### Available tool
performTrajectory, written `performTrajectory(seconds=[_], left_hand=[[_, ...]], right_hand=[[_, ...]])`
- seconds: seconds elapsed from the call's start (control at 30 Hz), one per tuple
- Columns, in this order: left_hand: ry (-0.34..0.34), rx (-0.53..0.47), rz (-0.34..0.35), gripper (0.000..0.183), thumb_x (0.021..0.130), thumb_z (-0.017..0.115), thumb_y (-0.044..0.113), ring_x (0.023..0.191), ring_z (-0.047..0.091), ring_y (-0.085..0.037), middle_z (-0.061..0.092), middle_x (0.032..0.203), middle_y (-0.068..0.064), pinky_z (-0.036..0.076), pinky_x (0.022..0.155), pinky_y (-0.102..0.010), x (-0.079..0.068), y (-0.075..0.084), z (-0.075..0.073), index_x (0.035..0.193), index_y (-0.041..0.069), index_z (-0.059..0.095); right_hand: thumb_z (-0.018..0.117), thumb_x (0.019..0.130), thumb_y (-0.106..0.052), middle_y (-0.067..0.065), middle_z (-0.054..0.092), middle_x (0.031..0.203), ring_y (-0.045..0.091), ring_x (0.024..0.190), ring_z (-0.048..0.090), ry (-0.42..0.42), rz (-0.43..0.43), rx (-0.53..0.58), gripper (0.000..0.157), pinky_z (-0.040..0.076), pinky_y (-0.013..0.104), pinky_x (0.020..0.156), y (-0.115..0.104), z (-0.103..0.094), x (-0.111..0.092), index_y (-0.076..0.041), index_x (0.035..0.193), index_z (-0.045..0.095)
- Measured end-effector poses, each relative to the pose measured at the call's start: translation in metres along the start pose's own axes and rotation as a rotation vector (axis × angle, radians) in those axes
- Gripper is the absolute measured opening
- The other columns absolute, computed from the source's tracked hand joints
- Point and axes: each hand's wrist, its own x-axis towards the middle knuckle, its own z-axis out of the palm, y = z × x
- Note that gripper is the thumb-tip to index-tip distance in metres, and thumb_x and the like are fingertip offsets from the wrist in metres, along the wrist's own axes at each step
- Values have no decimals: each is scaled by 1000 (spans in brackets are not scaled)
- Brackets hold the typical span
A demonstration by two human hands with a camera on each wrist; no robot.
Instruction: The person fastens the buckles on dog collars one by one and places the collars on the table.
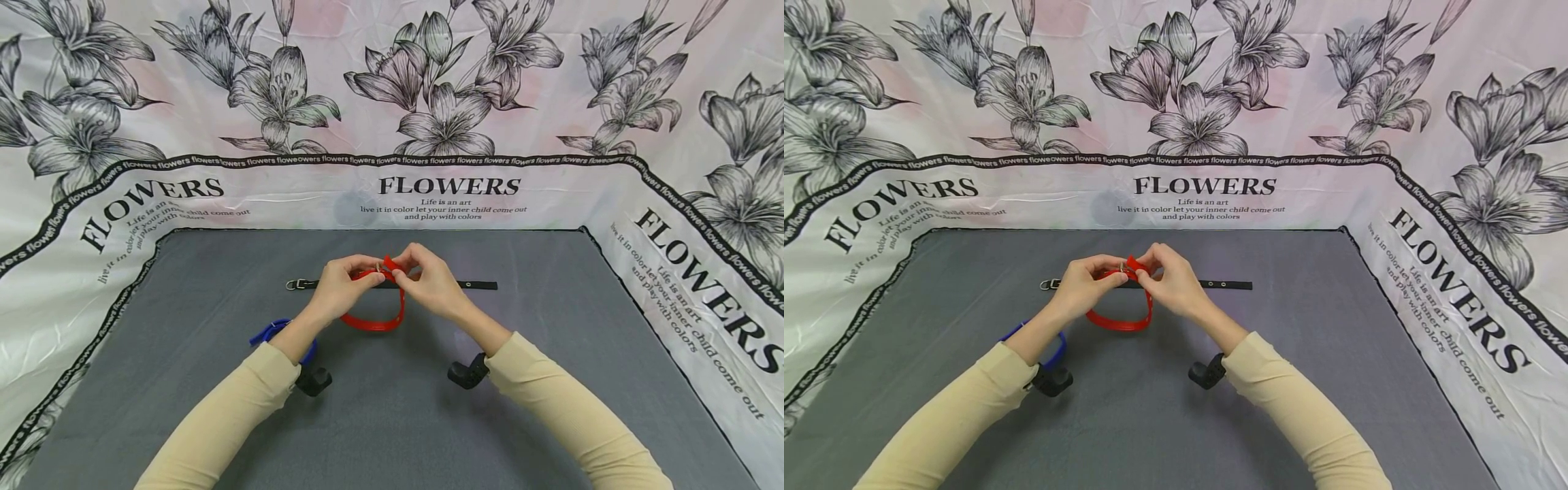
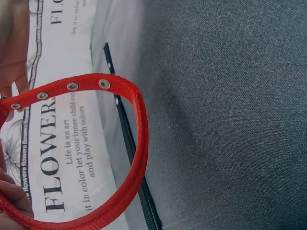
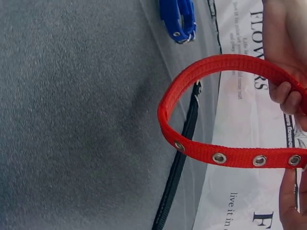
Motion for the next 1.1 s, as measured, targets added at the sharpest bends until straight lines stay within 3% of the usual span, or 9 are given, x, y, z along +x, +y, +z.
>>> performTrajectory(seconds=[0.23, 0.3, 0.47, 0.53, 0.87, 1.1], left_hand=[[22, -50, 26, 27, 83, 69, 28, 85, 64, -15, 68, 100, -2, 53, 74, -30, -2, 1, -1, 108, 18, 68], [21, -50, 19, 27, 84, 68, 24, 86, 65, -17, 68, 102, -4, 53, 75, -30, -5, 8, -1, 109, 15, 67], [27, -37, 23, 28, 84, 69, 24, 87, 65, -17, 68, 102, -4, 53, 75, -31, -5, 7, -1, 110, 15, 68], [28, -34, 34, 28, 83, 69, 28, 86, 65, -14, 68, 100, -1, 53, 74, -30, -2, -1, 0, 109, 19, 68], [-2, -30, 25, 19, 83, 70, 27, 80, 63, -13, 67, 94, 2, 52, 71, -28, -3, -3, 1, 99, 18, 67], [4, -36, 46, 17, 83, 69, 28, 79, 62, -14, 67, 93, 3, 52, 70, -30, -3, -4, 2, 98, 19, 67]], right_hand=[[61, 85, -8, -2, 56, 92, 8, 80, 56, -54, -32, -86, 9, 52, 23, 70, -4, -3, 2, -14, 90, 55], [62, 85, -7, -1, 55, 91, 8, 80, 55, -69, -37, -104, 10, 52, 22, 70, -6, -4, 3, -13, 89, 56], [62, 84, -5, 0, 54, 90, 10, 81, 55, -106, -45, -126, 12, 52, 23, 70, -7, -6, 3, -12, 92, 57], [62, 84, -5, 0, 54, 90, 10, 81, 55, -110, -50, -130, 12, 52, 22, 70, -7, -6, 2, -13, 93, 58], [63, 85, -6, 0, 56, 89, 9, 77, 57, -61, -71, -81, 11, 54, 30, 68, 0, -1, -3, -12, 93, 60], [65, 85, -8, -1, 61, 90, 9, 78, 59, -13, -42, -47, 13, 53, 31, 71, -1, 3, -4, -10, 97, 59]])
